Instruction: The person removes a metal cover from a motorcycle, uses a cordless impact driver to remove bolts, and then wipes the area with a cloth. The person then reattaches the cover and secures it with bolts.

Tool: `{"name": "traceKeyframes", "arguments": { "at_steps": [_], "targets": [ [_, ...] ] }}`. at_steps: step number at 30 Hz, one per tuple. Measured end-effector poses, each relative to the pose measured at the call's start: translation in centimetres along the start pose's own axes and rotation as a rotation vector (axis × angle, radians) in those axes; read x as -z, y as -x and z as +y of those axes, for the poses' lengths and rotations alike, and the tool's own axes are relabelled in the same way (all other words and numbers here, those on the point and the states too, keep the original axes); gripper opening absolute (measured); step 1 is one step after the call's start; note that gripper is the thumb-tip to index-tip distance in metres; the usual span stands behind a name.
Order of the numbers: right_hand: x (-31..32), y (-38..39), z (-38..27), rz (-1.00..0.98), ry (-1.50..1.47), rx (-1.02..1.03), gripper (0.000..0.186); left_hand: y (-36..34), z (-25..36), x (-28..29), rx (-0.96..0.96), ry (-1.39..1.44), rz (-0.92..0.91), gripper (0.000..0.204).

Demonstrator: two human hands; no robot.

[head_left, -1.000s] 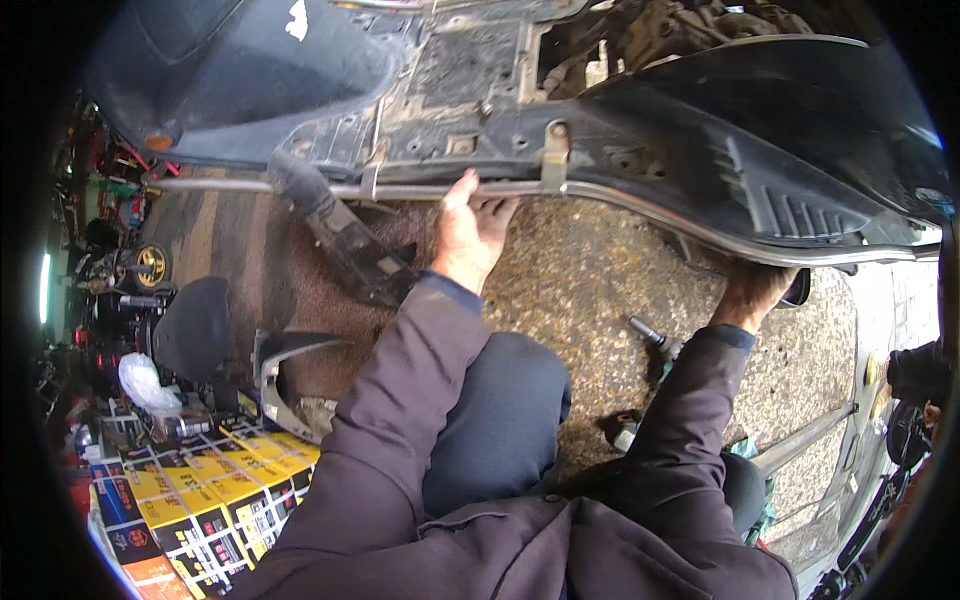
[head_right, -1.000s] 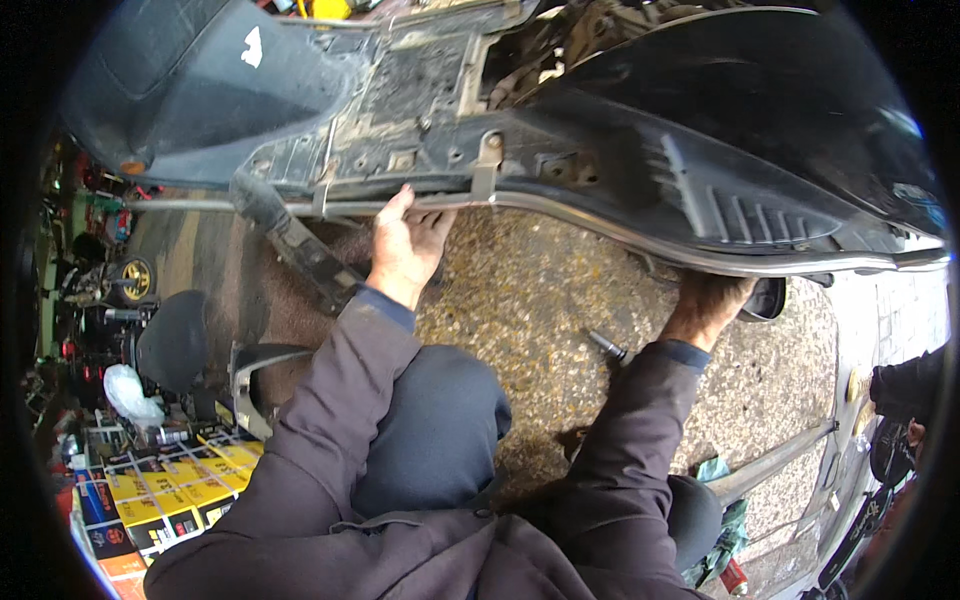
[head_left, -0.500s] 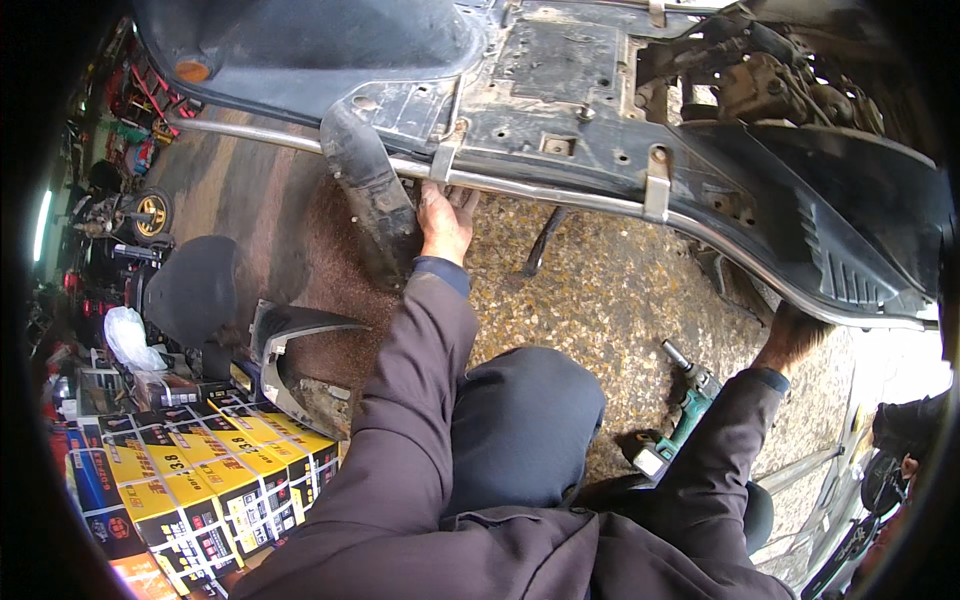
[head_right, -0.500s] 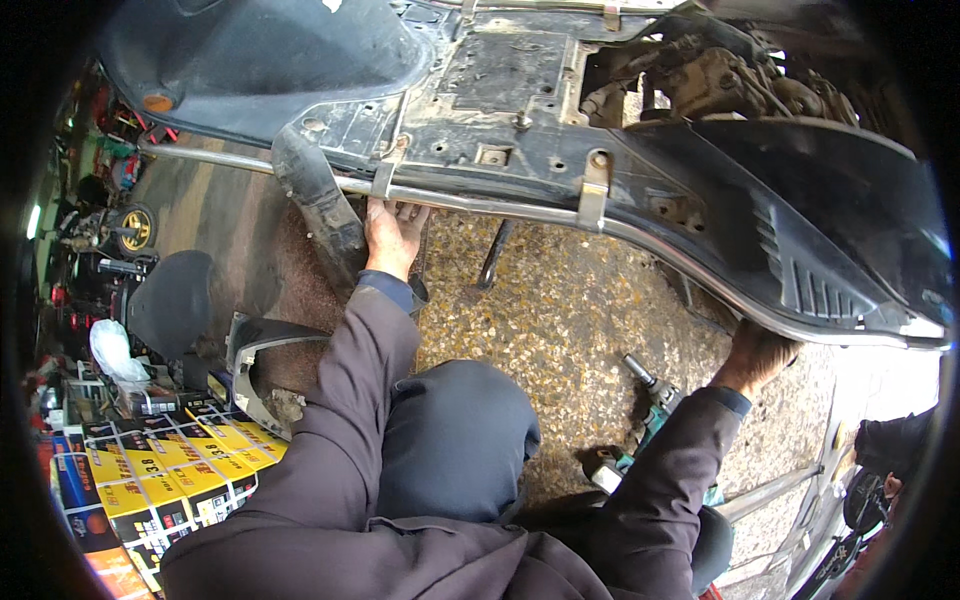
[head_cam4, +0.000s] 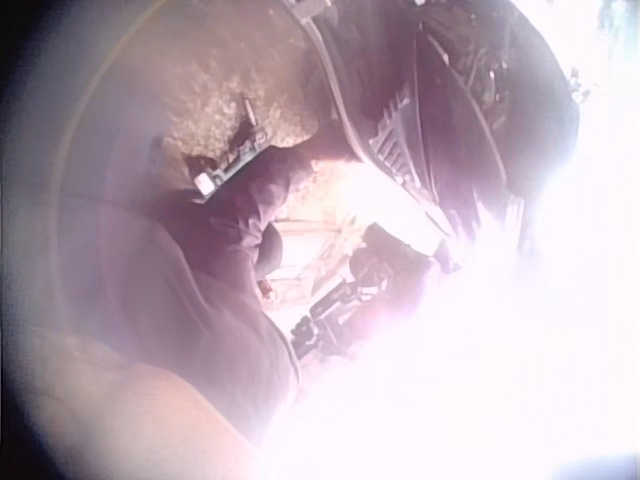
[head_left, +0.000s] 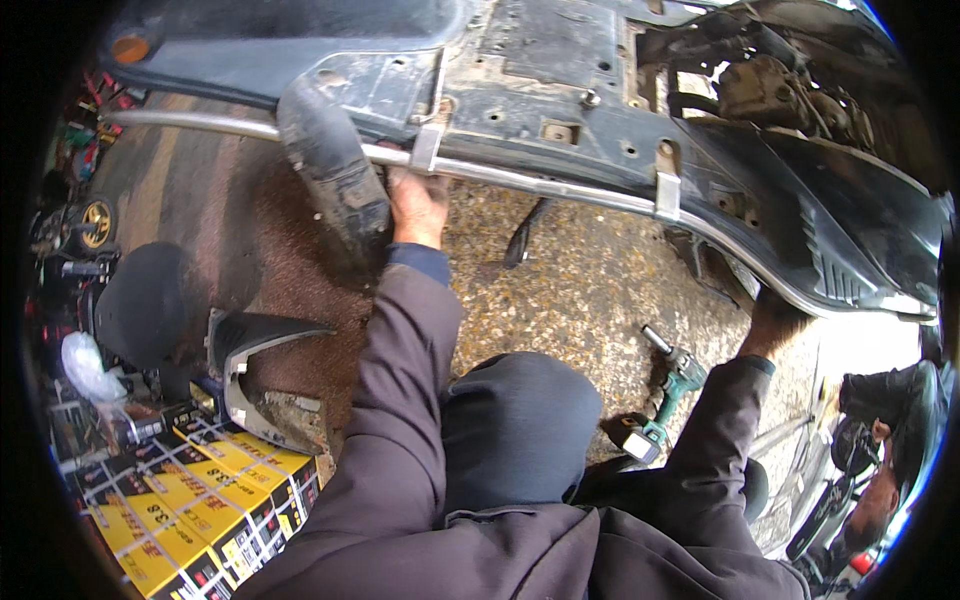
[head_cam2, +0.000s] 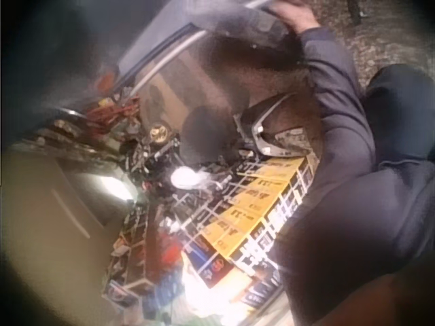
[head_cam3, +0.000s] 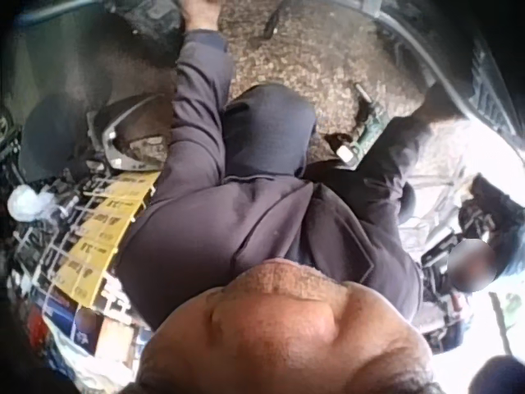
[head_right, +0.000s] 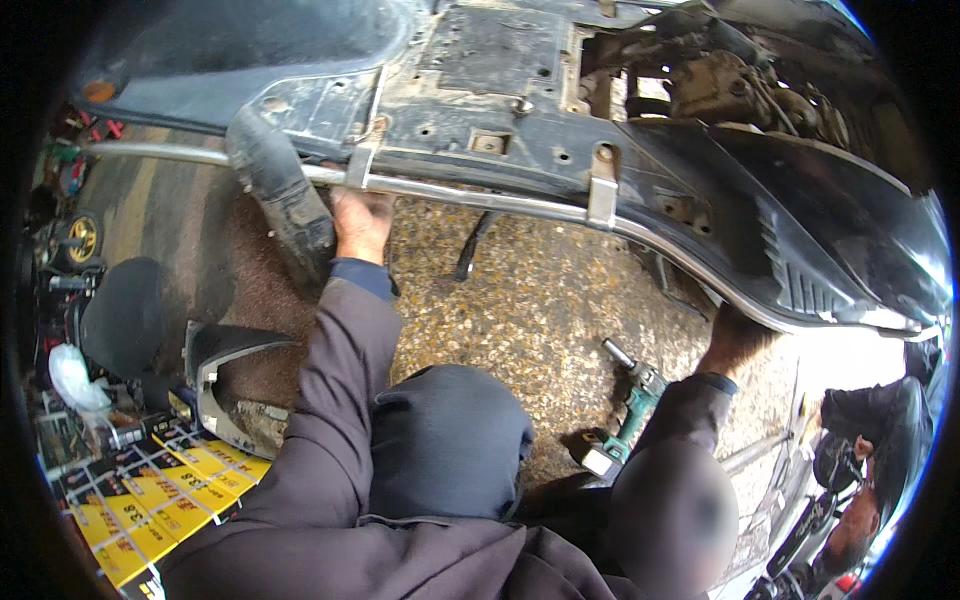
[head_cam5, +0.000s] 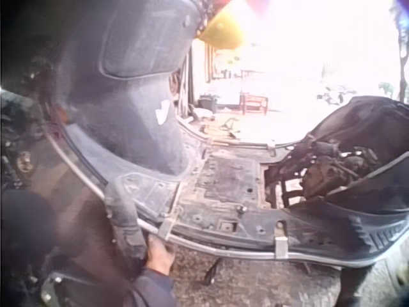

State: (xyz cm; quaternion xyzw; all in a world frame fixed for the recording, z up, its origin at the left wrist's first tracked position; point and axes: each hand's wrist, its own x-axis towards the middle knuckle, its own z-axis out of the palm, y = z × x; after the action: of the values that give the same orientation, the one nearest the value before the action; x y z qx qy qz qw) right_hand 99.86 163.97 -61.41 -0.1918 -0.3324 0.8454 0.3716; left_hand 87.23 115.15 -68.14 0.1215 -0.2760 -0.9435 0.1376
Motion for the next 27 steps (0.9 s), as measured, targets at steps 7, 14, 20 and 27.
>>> {"name": "traceKeyframes", "arguments": {
  "at_steps": [7,14,20,27],
  "targets": [
    [0.5,-0.4,0.2,-0.009,-0.085,0.003,0.054,4.1,-0.9,-2.7,0.108,-0.346,0.332,0.045],
    [2.9,-1.3,0.6,-0.022,-0.151,-0.067,0.056,12.1,-0.7,-9.1,-0.73,-1.285,-0.435,0.011],
    [2.8,-0.4,0.7,-0.122,-0.24,-0.113,0.045,16.2,-4.4,-21.8,-0.836,-1.397,-1.117,0.026],
    [0.5,0.3,-0.2,-0.267,-0.285,0.07,0.066,21.6,-12.8,-28.5,-0.793,-1.397,-1.367,0.036]
  ]
}}
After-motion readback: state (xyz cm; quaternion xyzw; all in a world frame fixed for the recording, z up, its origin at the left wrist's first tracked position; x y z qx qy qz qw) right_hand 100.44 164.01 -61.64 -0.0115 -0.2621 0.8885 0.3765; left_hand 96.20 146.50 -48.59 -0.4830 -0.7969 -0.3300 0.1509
